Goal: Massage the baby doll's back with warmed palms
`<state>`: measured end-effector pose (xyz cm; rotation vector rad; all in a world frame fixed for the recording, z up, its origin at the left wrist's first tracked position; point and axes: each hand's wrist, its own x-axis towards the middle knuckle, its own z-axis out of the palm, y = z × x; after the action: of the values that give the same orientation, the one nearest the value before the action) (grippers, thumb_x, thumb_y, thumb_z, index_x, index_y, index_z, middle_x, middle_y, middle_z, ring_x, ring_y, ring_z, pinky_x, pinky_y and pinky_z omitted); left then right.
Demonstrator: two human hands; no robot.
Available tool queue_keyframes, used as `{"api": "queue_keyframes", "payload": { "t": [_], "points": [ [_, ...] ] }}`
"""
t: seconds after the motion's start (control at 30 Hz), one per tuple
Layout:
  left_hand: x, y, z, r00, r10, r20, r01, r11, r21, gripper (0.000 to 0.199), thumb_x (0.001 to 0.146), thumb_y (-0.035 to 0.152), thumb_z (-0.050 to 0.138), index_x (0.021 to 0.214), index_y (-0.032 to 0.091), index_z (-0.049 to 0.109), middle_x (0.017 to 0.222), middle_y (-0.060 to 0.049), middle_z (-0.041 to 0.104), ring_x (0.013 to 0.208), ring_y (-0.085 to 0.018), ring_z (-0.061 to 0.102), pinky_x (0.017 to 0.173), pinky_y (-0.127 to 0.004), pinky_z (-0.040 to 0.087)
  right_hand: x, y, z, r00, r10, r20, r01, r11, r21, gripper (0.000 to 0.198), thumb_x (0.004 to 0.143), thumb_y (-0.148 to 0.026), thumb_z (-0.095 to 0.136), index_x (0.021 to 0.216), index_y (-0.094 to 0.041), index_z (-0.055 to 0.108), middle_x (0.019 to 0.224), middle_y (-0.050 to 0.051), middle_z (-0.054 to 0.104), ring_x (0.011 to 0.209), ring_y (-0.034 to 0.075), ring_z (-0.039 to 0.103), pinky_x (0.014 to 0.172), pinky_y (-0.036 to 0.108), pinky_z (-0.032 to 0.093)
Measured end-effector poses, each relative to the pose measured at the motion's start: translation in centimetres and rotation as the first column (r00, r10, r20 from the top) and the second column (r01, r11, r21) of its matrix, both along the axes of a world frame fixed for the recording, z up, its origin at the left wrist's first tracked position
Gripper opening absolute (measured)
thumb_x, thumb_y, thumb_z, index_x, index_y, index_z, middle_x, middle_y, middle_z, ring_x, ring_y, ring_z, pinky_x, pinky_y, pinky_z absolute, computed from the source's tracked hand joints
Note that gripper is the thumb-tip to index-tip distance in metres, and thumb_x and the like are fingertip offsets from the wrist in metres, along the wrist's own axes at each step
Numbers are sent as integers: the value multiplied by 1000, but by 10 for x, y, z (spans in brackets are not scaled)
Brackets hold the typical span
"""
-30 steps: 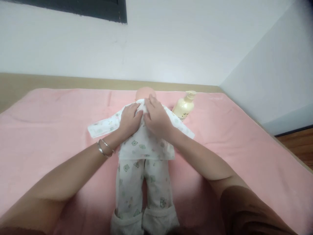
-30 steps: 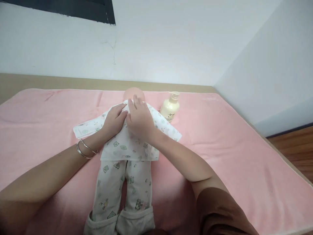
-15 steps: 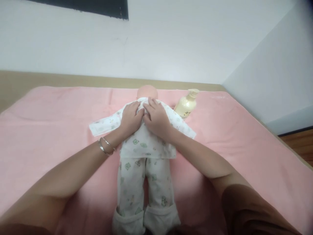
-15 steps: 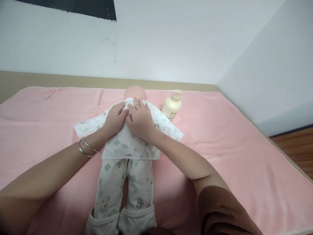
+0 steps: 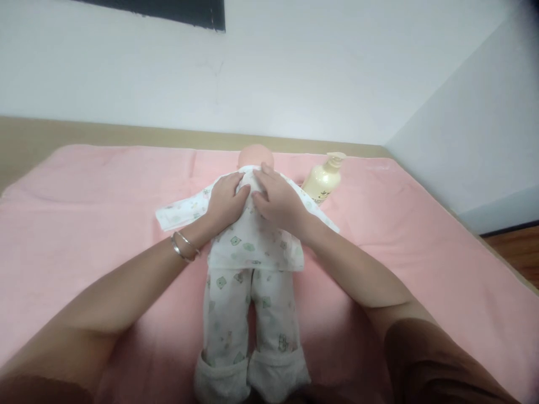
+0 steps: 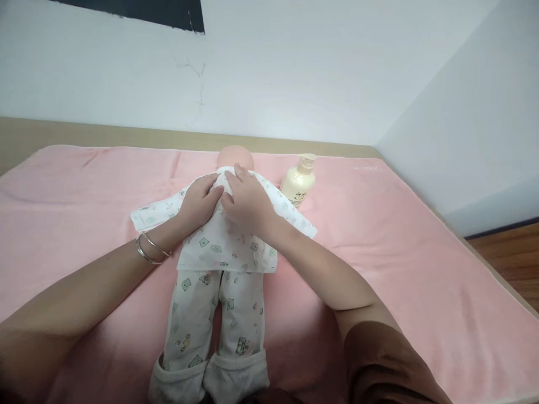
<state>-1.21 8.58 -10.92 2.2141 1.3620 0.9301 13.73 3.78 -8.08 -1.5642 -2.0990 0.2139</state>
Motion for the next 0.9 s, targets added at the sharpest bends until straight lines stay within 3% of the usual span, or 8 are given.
{"api": "queue_keyframes", "payload": {
  "t": [0.13,0.27,0.37,0.53,0.63,0.7,0.77,0.9],
  "points": [
    [-1,-1,1,1000,-16,16,16,1000,9,21,90,30,39,82,21,57,91,-7,68,90,-24,59,90,-41,50,-1,-9,9,994,-101,-32,102,994,43,60,93,-23,39,152,-11,44,168,13,30,159,32,23,128,56,31],
    [1,0,0,1000,15,-1,-15,1000,5,22,89,29,41,86,21,61,96,-8,69,98,-26,59,99,-43,50,-12,-5,-11,976,-208,59,212,975,-66,61,96,-28,37,151,-1,43,162,22,38,154,42,30,128,63,25],
    [1,1,-2,1000,21,-1,-21,1000,-10,26,89,29,41,94,20,65,103,-9,71,105,-27,60,105,-45,49,-14,2,-25,973,-213,86,216,976,-26,60,97,-28,35,150,0,45,160,23,42,152,42,35,128,64,22],
    [-2,2,-2,997,41,71,-35,996,-83,43,90,35,43,122,17,66,140,-11,62,135,-30,53,123,-48,39,-4,9,-19,992,-116,40,118,993,-31,60,95,-29,39,147,-1,49,158,21,46,151,37,39,129,60,27],
    [-3,-1,8,981,127,150,-106,984,-145,49,93,37,43,134,19,61,160,-9,46,152,-29,38,130,-50,30,4,9,-7,988,-109,-112,104,993,-46,61,95,-31,39,151,-8,46,153,15,54,141,31,54,121,51,44],
    [1,-4,20,966,129,222,-93,982,-165,49,95,37,42,136,20,60,160,-6,46,152,-27,38,131,-49,30,11,7,4,972,-120,-202,129,991,33,62,94,-29,38,154,-12,42,153,10,54,139,25,57,117,44,51],
    [11,-5,32,951,69,302,-17,985,-174,48,98,38,37,136,20,60,155,-5,52,148,-25,44,128,-46,36,22,7,17,965,-115,-234,160,970,183,61,93,-26,37,152,-11,45,154,9,53,143,23,53,121,41,47],
    [44,-2,55,909,-89,407,200,950,-240,56,104,45,21,135,18,59,139,-11,63,134,-26,59,114,-47,52,62,10,46,962,-197,-189,262,857,444,56,98,-27,29,147,-11,51,154,12,53,148,27,46,125,52,38]
  ]
}}
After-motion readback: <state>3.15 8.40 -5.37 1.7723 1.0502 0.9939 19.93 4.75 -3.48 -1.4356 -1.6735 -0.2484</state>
